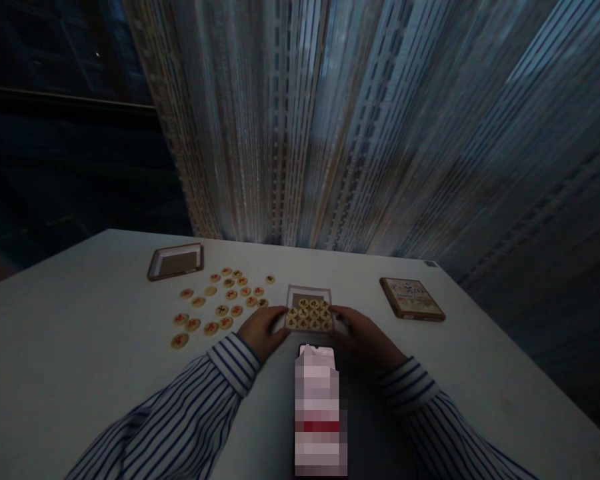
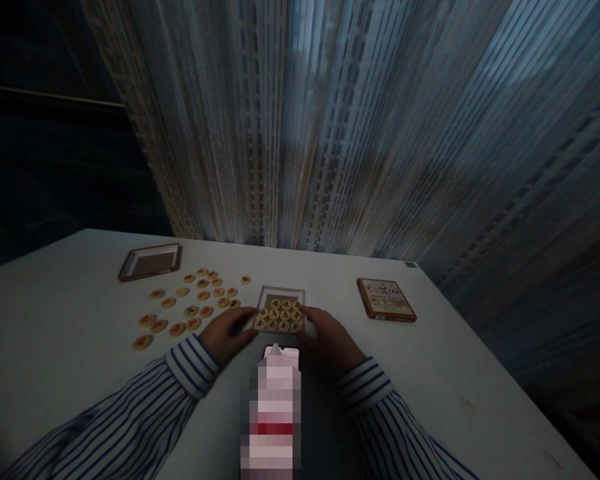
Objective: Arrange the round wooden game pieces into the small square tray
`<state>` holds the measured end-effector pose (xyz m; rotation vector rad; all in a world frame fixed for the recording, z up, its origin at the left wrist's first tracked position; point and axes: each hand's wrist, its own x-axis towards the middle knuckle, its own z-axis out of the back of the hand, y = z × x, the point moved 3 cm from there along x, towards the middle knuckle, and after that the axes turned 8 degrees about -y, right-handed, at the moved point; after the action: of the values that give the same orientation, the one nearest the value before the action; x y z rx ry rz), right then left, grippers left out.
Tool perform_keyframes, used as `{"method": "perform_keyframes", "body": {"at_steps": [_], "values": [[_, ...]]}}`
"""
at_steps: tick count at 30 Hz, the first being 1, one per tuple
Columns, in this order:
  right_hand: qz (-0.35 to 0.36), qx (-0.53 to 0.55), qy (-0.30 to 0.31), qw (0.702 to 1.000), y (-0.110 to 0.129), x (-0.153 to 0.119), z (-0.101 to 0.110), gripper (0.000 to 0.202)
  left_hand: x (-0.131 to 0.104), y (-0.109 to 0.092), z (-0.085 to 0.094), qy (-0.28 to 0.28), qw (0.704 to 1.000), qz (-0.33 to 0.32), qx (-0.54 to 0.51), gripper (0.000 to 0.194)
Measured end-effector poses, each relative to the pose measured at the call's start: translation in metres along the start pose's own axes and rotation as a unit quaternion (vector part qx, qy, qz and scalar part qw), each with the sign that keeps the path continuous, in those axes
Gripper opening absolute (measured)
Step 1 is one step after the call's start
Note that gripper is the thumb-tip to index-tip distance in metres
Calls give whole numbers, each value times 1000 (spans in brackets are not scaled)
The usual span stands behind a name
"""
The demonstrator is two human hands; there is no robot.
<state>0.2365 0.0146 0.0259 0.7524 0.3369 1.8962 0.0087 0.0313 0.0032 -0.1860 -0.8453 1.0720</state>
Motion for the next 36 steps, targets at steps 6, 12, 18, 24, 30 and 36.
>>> {"method": "perform_keyframes", "body": {"at_steps": [6,12,18,24,30,36], "values": [[-22,-10,-2,1000,7,0,3,47,-1,0,0,-10,1000,-2,-6,37],[1,17,-11,1000,8,-1,3,43,-2,0,2,-30,999,-21,-10,38],[2,41,-1,999,8,-1,4,42,-3,5,1,-16,998,-56,-12,43],[19,41,-15,999,4,-2,3,44,-3,-2,7,-1,999,-44,-18,44],[16,36,-24,999,7,-2,4,41,-4,-10,13,16,999,-26,-25,43],[20,25,-32,999,5,-2,3,41,-4,-8,11,16,999,-25,-24,44]]}}
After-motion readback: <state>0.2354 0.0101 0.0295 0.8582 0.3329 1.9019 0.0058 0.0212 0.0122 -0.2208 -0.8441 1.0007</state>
